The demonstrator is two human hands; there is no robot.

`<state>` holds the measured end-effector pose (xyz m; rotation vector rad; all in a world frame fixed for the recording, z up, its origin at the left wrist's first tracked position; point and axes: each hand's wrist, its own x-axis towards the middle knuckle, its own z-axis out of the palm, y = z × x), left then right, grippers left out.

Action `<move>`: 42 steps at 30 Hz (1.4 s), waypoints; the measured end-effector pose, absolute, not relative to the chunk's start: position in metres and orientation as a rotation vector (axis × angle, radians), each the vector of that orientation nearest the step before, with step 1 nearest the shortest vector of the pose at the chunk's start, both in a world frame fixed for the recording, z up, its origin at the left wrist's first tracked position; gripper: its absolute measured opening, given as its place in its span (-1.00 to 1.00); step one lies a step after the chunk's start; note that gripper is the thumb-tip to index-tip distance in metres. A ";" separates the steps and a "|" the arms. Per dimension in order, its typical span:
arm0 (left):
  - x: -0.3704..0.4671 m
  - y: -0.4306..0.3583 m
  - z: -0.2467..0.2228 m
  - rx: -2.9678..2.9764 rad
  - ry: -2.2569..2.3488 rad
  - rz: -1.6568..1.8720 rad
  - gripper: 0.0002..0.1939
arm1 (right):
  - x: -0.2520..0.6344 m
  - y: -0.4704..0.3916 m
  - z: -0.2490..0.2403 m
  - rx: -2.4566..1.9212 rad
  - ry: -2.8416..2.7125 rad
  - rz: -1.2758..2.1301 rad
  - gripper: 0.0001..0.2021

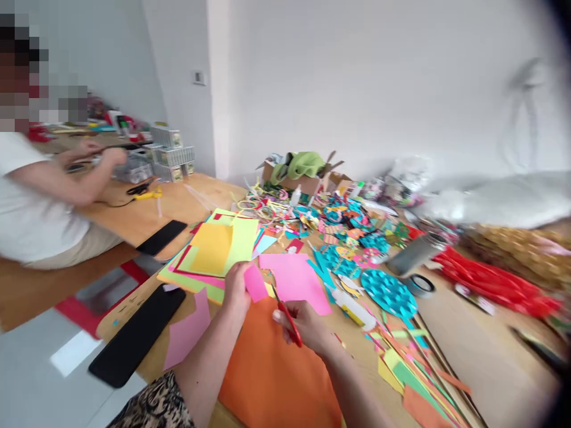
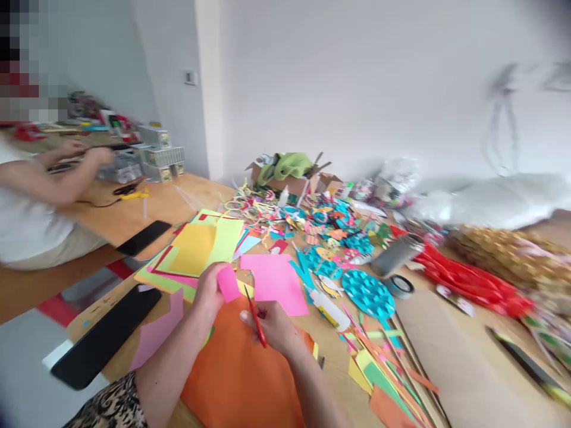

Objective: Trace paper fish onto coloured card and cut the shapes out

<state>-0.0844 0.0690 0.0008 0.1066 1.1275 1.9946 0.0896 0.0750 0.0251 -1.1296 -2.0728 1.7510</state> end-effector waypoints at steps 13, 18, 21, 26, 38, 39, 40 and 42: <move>-0.065 0.062 0.021 0.418 0.901 1.694 -0.65 | 0.092 0.058 0.049 -1.144 -1.432 1.345 -0.74; -0.066 0.062 0.021 0.483 0.871 1.628 -0.66 | 0.153 0.057 0.063 -1.185 -1.478 1.214 -0.81; -0.067 0.063 0.020 0.427 0.860 1.646 -0.67 | 0.219 0.057 0.074 -1.264 -1.594 1.190 -0.86; -0.069 0.065 0.017 0.446 0.857 1.635 -0.71 | 0.316 0.044 0.079 -1.509 -1.751 1.138 -0.90; -0.063 0.067 0.010 0.507 0.929 1.573 -0.72 | 0.346 0.021 0.044 -1.734 -2.173 1.057 -0.92; -0.063 0.067 0.010 0.508 0.933 1.571 -0.73 | 0.344 0.020 0.043 -1.725 -2.203 1.053 -0.91; -0.063 0.068 0.010 0.509 0.937 1.569 -0.74 | 0.342 0.019 0.043 -1.713 -2.228 1.048 -0.90; -0.062 0.068 0.009 0.515 0.943 1.564 -0.75 | 0.336 0.015 0.041 -1.698 -2.265 1.031 -0.89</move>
